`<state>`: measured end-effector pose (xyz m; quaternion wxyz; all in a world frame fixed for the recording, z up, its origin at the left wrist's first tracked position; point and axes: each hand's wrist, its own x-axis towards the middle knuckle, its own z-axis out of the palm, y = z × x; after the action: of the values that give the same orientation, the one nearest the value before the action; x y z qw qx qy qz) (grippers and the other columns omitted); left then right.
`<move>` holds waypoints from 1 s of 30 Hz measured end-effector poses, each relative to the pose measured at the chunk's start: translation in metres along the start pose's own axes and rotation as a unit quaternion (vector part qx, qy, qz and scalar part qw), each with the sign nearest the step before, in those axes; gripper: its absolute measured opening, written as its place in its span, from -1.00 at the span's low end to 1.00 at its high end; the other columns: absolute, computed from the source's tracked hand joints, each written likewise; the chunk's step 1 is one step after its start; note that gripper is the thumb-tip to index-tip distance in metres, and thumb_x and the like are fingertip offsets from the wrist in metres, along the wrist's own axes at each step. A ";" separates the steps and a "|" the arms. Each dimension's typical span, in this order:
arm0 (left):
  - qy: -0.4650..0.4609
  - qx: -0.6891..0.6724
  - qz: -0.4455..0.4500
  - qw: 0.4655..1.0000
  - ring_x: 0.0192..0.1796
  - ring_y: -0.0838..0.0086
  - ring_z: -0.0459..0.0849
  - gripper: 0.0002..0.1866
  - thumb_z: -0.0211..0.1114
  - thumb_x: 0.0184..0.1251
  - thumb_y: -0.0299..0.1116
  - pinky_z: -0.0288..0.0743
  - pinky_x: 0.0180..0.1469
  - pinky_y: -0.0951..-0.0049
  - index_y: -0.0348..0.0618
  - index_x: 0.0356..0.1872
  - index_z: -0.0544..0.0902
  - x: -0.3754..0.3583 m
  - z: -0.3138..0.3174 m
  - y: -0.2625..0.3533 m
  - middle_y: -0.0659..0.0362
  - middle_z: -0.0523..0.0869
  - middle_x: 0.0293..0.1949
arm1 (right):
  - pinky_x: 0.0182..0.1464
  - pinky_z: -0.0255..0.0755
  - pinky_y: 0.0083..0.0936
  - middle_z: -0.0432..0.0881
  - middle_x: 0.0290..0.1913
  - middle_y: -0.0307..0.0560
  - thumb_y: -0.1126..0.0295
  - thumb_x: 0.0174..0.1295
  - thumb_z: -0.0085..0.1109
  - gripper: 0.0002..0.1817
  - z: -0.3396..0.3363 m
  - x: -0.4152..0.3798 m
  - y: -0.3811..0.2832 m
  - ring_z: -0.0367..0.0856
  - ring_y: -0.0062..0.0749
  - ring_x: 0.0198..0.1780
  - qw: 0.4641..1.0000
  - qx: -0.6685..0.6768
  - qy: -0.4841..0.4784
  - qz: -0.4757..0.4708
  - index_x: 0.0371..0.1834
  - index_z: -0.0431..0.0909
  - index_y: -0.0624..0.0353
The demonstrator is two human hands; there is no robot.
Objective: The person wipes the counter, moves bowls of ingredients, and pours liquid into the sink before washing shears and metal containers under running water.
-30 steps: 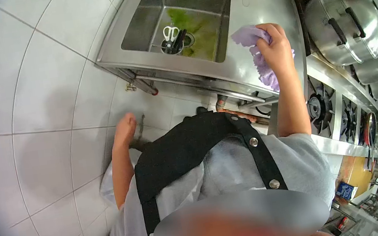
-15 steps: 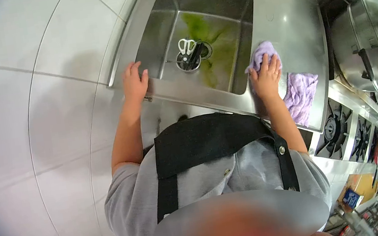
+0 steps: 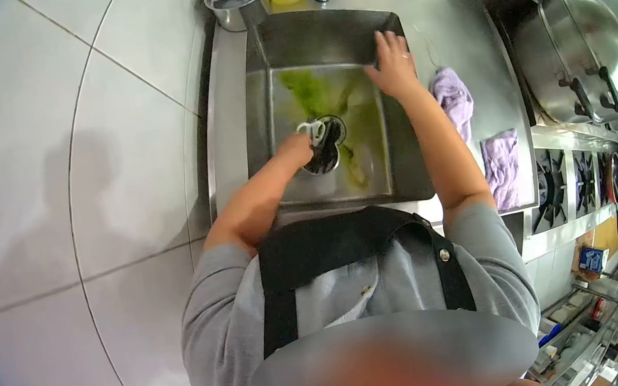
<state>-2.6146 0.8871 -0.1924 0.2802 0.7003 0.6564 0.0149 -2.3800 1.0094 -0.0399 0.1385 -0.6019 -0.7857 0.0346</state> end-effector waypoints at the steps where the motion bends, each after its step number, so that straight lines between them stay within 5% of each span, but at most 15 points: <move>1: 0.031 -0.059 -0.002 0.998 -0.12 0.10 0.60 -0.78 0.14 0.19 -0.34 0.45 -0.06 0.18 -0.11 -0.16 0.60 0.006 -0.012 0.001 -0.03 0.64 -0.23 | 0.37 -0.07 -0.03 0.01 0.41 0.13 0.14 -0.02 0.24 -0.10 0.008 0.025 -0.015 -0.13 0.06 0.44 0.997 0.067 -0.006 -0.028 0.38 -0.01 0.13; 3: 0.090 -0.177 -0.011 0.980 -0.11 0.13 0.60 -0.75 0.15 0.19 -0.32 0.45 -0.05 0.21 -0.13 -0.13 0.58 0.015 -0.044 0.008 -0.03 0.64 -0.22 | 0.37 -0.04 -0.12 0.05 0.38 0.20 0.14 -0.01 0.23 -0.10 0.040 0.083 -0.033 -0.08 0.11 0.42 0.981 0.166 0.062 -0.075 0.36 -0.01 0.26; 5: 0.256 -0.218 0.041 0.941 -0.20 0.15 0.61 -0.84 0.18 0.16 -0.40 0.47 -0.16 0.27 -0.16 -0.24 0.57 0.030 -0.087 0.012 -0.01 0.63 -0.29 | 0.37 -0.02 -0.14 0.05 0.36 0.26 0.18 0.02 0.20 -0.14 0.054 0.135 -0.052 -0.05 0.11 0.40 0.965 0.225 0.113 -0.077 0.33 0.00 0.35; 8: 0.472 -0.212 0.139 0.844 -0.27 0.14 0.60 -0.90 0.15 0.12 -0.53 0.47 -0.21 0.26 -0.16 -0.33 0.56 0.071 -0.155 -0.009 0.02 0.60 -0.34 | 0.30 0.13 -0.17 0.19 0.28 0.34 0.24 0.02 0.17 -0.23 0.045 0.188 -0.081 0.17 0.06 0.32 0.983 0.176 0.042 -0.033 0.26 0.11 0.42; 11: 0.547 -0.185 0.126 0.807 -0.28 0.21 0.59 -0.87 0.13 0.09 -0.58 0.47 -0.21 0.30 -0.15 -0.34 0.56 0.091 -0.223 -0.024 0.05 0.59 -0.37 | 0.19 0.30 -0.25 0.38 0.15 0.29 0.32 0.00 0.12 -0.35 0.079 0.216 -0.098 0.41 0.03 0.16 0.975 0.199 -0.095 -0.022 0.19 0.22 0.35; 13: 0.575 -0.188 0.113 0.788 -0.27 0.30 0.61 -0.86 0.11 0.12 -0.54 0.46 -0.21 0.39 -0.17 -0.30 0.58 0.104 -0.249 -0.041 0.05 0.62 -0.35 | 0.09 0.39 -0.28 0.52 0.03 0.16 0.38 -0.01 0.06 -0.53 0.117 0.229 -0.100 0.51 0.03 0.04 0.979 0.122 -0.016 -0.163 0.04 0.42 0.23; 16: 0.346 -0.151 -0.060 0.924 -0.28 0.25 0.63 -0.85 0.10 0.07 -0.49 0.48 -0.22 0.31 -0.16 -0.34 0.60 0.099 -0.258 -0.048 -0.01 0.65 -0.38 | 0.14 0.34 -0.30 0.52 0.04 0.09 0.35 0.00 0.09 -0.63 0.085 0.215 -0.157 0.47 -0.06 0.10 0.963 0.131 0.043 -0.231 -0.07 0.53 0.15; 17: 0.226 -0.084 -0.049 0.969 -0.28 0.20 0.64 -0.85 0.11 0.06 -0.44 0.48 -0.23 0.25 -0.15 -0.36 0.60 0.095 -0.245 -0.043 -0.04 0.66 -0.38 | 0.17 0.31 -0.28 0.52 0.05 0.08 0.32 0.00 0.11 -0.66 0.045 0.192 -0.185 0.46 -0.11 0.13 0.947 0.230 0.113 -0.195 -0.12 0.56 0.14; 19: 0.018 0.070 0.027 0.997 -0.27 0.07 0.64 -0.80 0.09 0.08 -0.31 0.48 -0.25 0.14 -0.18 -0.42 0.61 0.117 -0.176 -0.063 -0.09 0.66 -0.35 | 0.19 0.31 -0.29 0.48 0.12 -0.04 0.33 0.03 0.08 -0.63 0.060 0.220 -0.209 0.42 -0.16 0.17 0.953 0.067 0.170 -0.243 -0.02 0.54 0.02; 20: 0.001 0.043 0.067 0.997 -0.30 0.06 0.64 -0.78 0.09 0.07 -0.29 0.47 -0.26 0.13 -0.22 -0.46 0.61 0.097 -0.154 -0.041 -0.08 0.66 -0.36 | 0.19 0.31 -0.30 0.47 0.16 -0.10 0.34 0.05 0.06 -0.61 0.067 0.234 -0.218 0.40 -0.18 0.19 0.943 -0.014 0.196 -0.267 0.03 0.52 -0.05; 22: -0.141 0.018 0.137 0.980 -0.29 0.08 0.65 -0.79 0.08 0.06 -0.32 0.47 -0.26 0.12 -0.23 -0.44 0.61 0.077 -0.121 -0.012 -0.10 0.65 -0.39 | 0.23 0.22 -0.15 0.48 0.15 -0.06 0.29 0.10 0.07 -0.66 0.065 0.247 -0.231 0.41 -0.19 0.20 0.976 0.002 0.066 -0.207 -0.01 0.55 -0.02; 24: -0.232 0.001 0.075 0.970 -0.21 0.09 0.64 -0.77 0.09 0.10 -0.31 0.47 -0.22 0.14 -0.20 -0.30 0.61 0.061 -0.092 0.005 -0.08 0.66 -0.31 | 0.21 0.24 -0.12 0.49 0.14 -0.07 0.26 0.12 0.05 -0.64 0.061 0.263 -0.240 0.44 -0.18 0.18 0.983 -0.025 -0.039 -0.176 0.03 0.52 -0.05; 27: -0.173 -0.046 0.147 0.973 -0.13 0.09 0.62 -0.73 0.12 0.14 -0.28 0.46 -0.14 0.17 -0.13 -0.16 0.58 0.032 -0.082 0.007 -0.06 0.65 -0.22 | 0.12 0.38 -0.21 0.50 0.14 -0.10 0.23 0.11 0.06 -0.55 0.077 0.287 -0.240 0.50 -0.17 0.12 0.976 -0.080 -0.113 -0.169 0.14 0.43 -0.11; 30: -0.190 -0.129 0.068 0.971 -0.10 0.15 0.61 -0.73 0.09 0.21 -0.31 0.45 -0.05 0.20 -0.12 -0.08 0.54 0.042 -0.094 -0.001 -0.03 0.64 -0.16 | 0.01 0.47 -0.28 0.57 0.06 -0.09 0.23 0.07 0.16 -0.55 0.112 0.315 -0.232 0.54 -0.16 0.08 0.983 -0.043 -0.067 -0.168 0.08 0.48 -0.03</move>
<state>-2.6463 0.9617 -0.1279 0.4861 0.6913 0.5344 -0.0154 -2.7010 1.2591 -0.0404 0.0638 -0.4632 -0.8838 0.0169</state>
